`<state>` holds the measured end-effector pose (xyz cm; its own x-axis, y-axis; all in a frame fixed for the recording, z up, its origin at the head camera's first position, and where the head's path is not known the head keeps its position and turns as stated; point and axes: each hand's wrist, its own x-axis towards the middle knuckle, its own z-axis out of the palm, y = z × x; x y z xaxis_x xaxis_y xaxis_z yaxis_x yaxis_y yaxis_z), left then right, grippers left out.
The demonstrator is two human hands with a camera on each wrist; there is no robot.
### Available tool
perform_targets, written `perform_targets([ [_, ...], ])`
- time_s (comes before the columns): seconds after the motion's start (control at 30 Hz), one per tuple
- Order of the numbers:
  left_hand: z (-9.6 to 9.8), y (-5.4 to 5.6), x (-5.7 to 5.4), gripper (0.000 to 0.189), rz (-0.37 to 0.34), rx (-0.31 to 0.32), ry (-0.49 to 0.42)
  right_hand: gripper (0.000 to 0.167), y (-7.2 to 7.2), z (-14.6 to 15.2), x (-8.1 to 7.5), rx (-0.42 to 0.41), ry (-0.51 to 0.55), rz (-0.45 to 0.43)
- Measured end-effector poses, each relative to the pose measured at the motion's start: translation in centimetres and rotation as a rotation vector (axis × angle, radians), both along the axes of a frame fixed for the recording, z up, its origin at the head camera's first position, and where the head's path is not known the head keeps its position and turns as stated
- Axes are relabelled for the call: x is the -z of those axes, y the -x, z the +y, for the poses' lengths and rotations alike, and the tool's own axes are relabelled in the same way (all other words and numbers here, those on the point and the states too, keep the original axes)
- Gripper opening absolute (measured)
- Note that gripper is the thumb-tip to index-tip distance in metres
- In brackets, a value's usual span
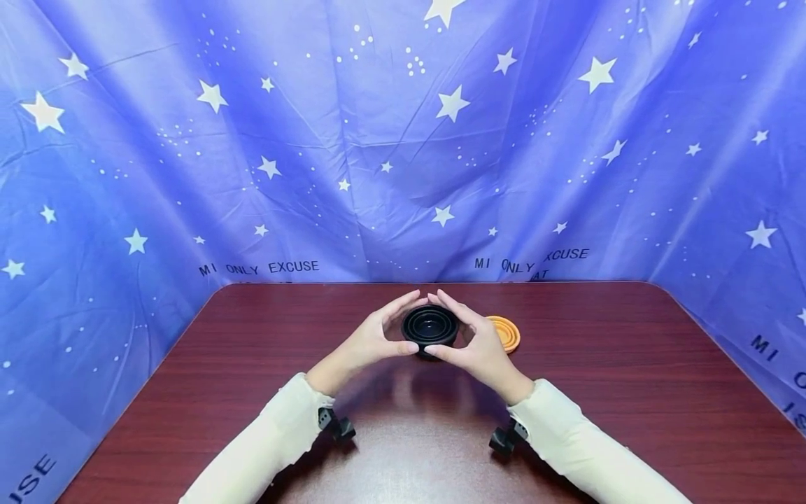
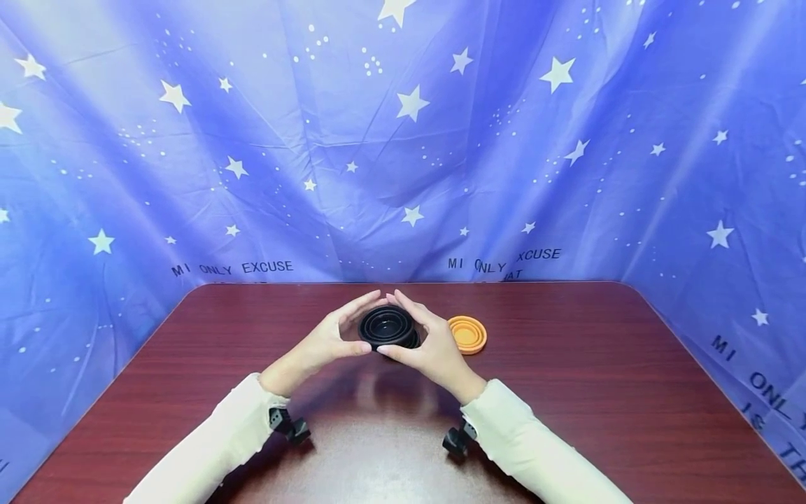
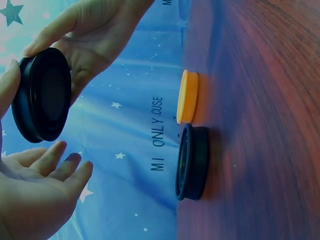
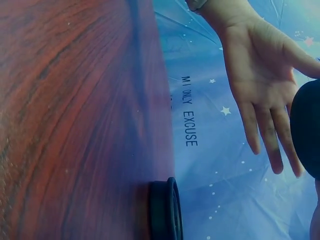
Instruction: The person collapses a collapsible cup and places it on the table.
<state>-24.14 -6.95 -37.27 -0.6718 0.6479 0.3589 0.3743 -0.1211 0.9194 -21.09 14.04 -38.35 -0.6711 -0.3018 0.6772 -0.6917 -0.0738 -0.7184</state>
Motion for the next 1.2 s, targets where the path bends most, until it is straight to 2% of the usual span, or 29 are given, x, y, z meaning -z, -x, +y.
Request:
perform_targets([
  [0.1, -0.1, -0.2, 0.1, 0.083, -0.024, 0.010, 0.003, 0.086, 0.1, -0.2, 0.1, -0.040, 0.007, 0.003],
  [0.33, -0.3, -0.5, 0.3, 0.076, -0.066, -0.033, 0.028, 0.093, 0.1, -0.4, 0.4, -0.001, -0.076, 0.010],
  [0.63, -0.7, -0.8, 0.9, 0.079, -0.110, -0.115, -0.112, 0.100, 0.1, -0.1, 0.3, 0.010, -0.107, -0.012],
  [0.77, -1.7, -0.3, 1.5, 0.080, -0.164, -0.151, -0.164, 0.098, 0.2, 1.0, 0.4, 0.052, -0.115, -0.020],
  [0.9, -2.8, 0.3, 1.7, 0.079, -0.249, -0.225, -0.228, 0.094, 0.2, 2.9, 0.7, 0.133, -0.137, -0.024],
  [1.0, -3.5, 0.9, 1.9, 0.078, -0.320, -0.287, -0.264, 0.087, 0.2, 4.6, 1.1, 0.205, -0.126, -0.064],
  [1.1, -4.1, 1.7, 2.5, 0.079, -0.371, -0.344, -0.249, 0.077, 0.2, 6.2, 1.3, 0.251, -0.086, -0.119],
  [1.2, -4.5, 2.4, 3.1, 0.080, -0.407, -0.381, -0.201, 0.070, 0.2, 7.7, 1.4, 0.289, -0.058, -0.138],
])
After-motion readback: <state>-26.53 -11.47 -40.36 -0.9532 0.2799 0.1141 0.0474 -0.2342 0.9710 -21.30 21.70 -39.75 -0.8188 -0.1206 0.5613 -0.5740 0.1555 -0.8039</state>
